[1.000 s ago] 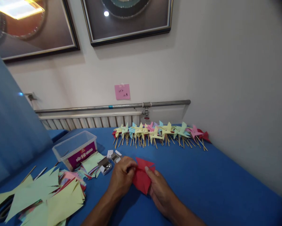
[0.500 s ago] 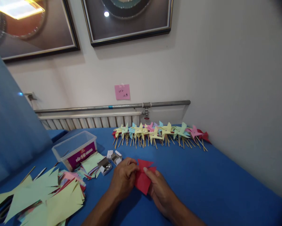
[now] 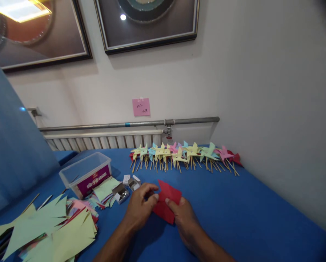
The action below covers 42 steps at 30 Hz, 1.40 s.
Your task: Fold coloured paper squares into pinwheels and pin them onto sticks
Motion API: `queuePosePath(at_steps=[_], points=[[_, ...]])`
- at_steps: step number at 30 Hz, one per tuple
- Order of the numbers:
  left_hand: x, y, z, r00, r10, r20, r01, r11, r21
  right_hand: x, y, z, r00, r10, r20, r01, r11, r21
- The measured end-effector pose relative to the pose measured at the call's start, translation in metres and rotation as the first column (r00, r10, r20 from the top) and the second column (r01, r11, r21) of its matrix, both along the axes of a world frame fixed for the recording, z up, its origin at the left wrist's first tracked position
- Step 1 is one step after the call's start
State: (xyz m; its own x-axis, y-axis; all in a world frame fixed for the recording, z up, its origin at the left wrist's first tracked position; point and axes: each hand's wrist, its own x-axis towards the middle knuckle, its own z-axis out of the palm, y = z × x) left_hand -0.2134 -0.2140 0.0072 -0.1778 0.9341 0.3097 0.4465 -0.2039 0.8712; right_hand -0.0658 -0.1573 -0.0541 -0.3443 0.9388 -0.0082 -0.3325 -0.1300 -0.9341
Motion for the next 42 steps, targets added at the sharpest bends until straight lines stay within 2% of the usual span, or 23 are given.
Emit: queuePosePath(at_steps=[3, 6, 10, 17, 23, 26, 30, 35, 42], points=[[0.0, 0.004, -0.002, 0.985, 0.053, 0.165, -0.025, 0.986, -0.168, 0.001, 0.001, 0.002, 0.999, 0.004, 0.034, -0.003, 1.0, -0.02], [0.003, 0.01, -0.011, 0.96, 0.067, 0.273, 0.0, 0.971, -0.238, 0.0, 0.002, 0.001, 0.999, 0.004, 0.052, -0.004, 1.0, 0.001], [0.007, 0.013, -0.019, 0.939, 0.123, 0.321, -0.042, 0.968, -0.248, -0.001, 0.003, 0.0, 0.999, 0.034, 0.033, -0.034, 0.999, -0.003], [0.008, 0.013, -0.016, 0.92, 0.162, 0.357, -0.065, 0.961, -0.269, -0.004, -0.002, 0.005, 0.997, 0.077, -0.02, -0.077, 0.997, -0.028], [-0.007, 0.018, -0.015, 0.827, 0.275, 0.49, -0.141, 0.946, -0.293, 0.0, -0.004, 0.014, 0.993, 0.121, -0.011, -0.121, 0.99, -0.068], [-0.015, 0.019, -0.013, 0.772, 0.299, 0.561, -0.15, 0.943, -0.296, 0.002, -0.009, 0.023, 0.994, 0.104, -0.022, -0.104, 0.994, -0.019], [-0.018, 0.016, -0.008, 0.721, 0.269, 0.639, -0.108, 0.954, -0.279, 0.004, -0.016, 0.032, 0.988, 0.157, 0.002, -0.156, 0.982, 0.108], [-0.015, 0.014, -0.006, 0.768, 0.237, 0.596, -0.049, 0.948, -0.314, 0.008, -0.014, 0.031, 0.98, 0.145, 0.135, -0.174, 0.956, 0.237], [-0.01, 0.016, -0.014, 0.811, 0.198, 0.55, -0.029, 0.953, -0.301, 0.006, -0.006, 0.024, 0.982, 0.161, 0.103, -0.177, 0.968, 0.18]])
